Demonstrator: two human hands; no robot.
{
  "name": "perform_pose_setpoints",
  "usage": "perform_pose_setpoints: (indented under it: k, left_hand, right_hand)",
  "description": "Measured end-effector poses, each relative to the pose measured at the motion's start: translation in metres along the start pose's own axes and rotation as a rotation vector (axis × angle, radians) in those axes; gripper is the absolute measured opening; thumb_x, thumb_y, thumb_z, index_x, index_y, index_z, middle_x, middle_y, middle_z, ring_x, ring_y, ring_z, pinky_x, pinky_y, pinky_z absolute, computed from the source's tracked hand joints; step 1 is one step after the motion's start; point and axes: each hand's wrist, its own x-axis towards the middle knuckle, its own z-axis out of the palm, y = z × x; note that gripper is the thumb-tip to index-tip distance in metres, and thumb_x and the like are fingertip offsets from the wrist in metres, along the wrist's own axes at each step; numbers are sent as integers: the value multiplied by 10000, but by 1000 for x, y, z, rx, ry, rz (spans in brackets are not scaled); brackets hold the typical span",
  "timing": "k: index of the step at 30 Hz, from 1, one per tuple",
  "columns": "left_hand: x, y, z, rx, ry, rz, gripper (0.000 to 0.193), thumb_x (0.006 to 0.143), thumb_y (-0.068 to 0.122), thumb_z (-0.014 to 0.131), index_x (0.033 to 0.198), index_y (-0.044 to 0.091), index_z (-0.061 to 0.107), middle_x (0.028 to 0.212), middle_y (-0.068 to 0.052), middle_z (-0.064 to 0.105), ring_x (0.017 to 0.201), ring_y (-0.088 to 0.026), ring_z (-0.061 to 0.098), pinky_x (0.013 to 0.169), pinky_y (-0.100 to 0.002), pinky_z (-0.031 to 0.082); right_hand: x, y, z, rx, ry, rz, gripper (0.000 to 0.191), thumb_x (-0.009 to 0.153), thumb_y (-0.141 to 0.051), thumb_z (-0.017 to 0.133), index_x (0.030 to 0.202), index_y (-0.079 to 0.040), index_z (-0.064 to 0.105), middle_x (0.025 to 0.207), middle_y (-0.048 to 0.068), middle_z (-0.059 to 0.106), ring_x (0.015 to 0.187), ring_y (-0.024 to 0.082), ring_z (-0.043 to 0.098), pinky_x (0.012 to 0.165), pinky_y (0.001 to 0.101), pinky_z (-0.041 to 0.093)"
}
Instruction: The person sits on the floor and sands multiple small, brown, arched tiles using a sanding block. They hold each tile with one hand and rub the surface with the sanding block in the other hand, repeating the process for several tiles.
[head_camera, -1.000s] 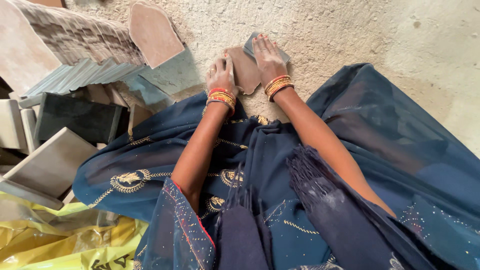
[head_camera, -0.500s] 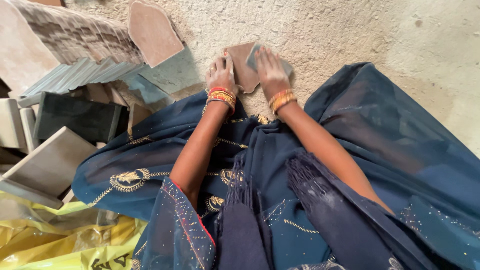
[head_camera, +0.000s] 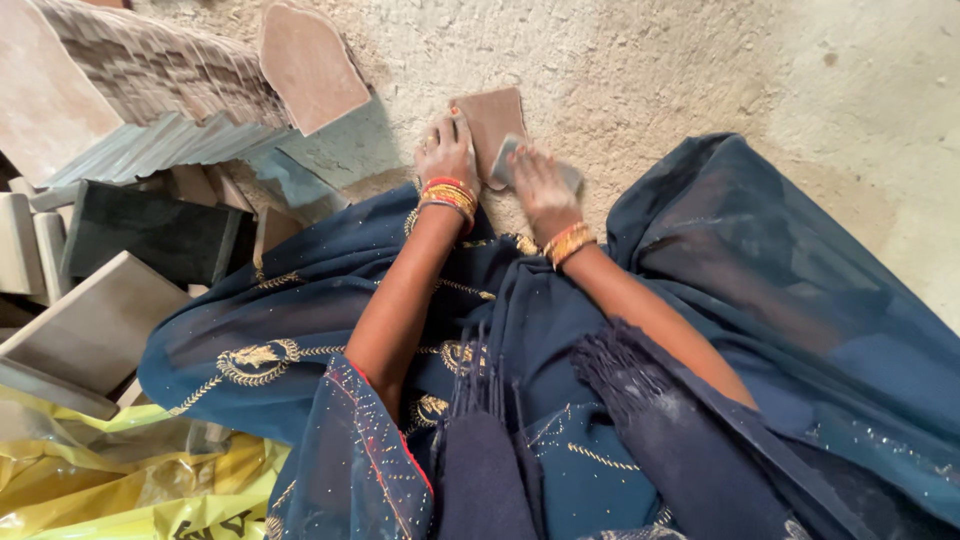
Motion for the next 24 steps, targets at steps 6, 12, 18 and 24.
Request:
perform_pose_setpoints:
  k: [6, 12, 18, 24]
  left_hand:
    - [8, -10, 1, -98, -121, 18, 963, 664, 183, 835, 1530, 151, 415, 1380, -87, 510, 1272, -323, 521, 974, -485, 476]
    - [12, -14, -34, -247, -343, -7, 1144, 534, 193, 878, 1542, 119, 342, 1393, -133, 465, 1287, -377, 465, 1009, -518, 446]
    - [13, -17, -38, -276, -388, -4, 1118, 557, 161, 866, 1546, 152, 344, 1423, -112, 460, 1305, -371, 459, 1006, -534, 442]
    - [10, -18, -18, -253, -312, 13, 1098, 564, 154, 842, 1544, 134, 347, 1388, -134, 473, 1280, -369, 477, 1035, -517, 432]
  right_hand:
    - [-4, 0, -4, -13, 8, 125, 629, 945, 60, 559, 1553, -18, 413, 1585, 185, 459, 1458, 319, 470, 1212, 456, 400]
    - [3, -6, -10, 39, -56, -4, 602, 932, 16, 540, 1525, 24, 437, 1548, 239, 488, 1448, 337, 479, 1203, 478, 394]
    - [37, -2, -8, 9, -102, 81, 597, 950, 15, 508, 1542, 47, 437, 1583, 231, 458, 1475, 342, 450, 1233, 465, 354]
    - [81, 10, -5, 24, -109, 144, 540, 967, -47, 482, 1494, 55, 434, 1556, 245, 449, 1441, 365, 442, 1213, 500, 322]
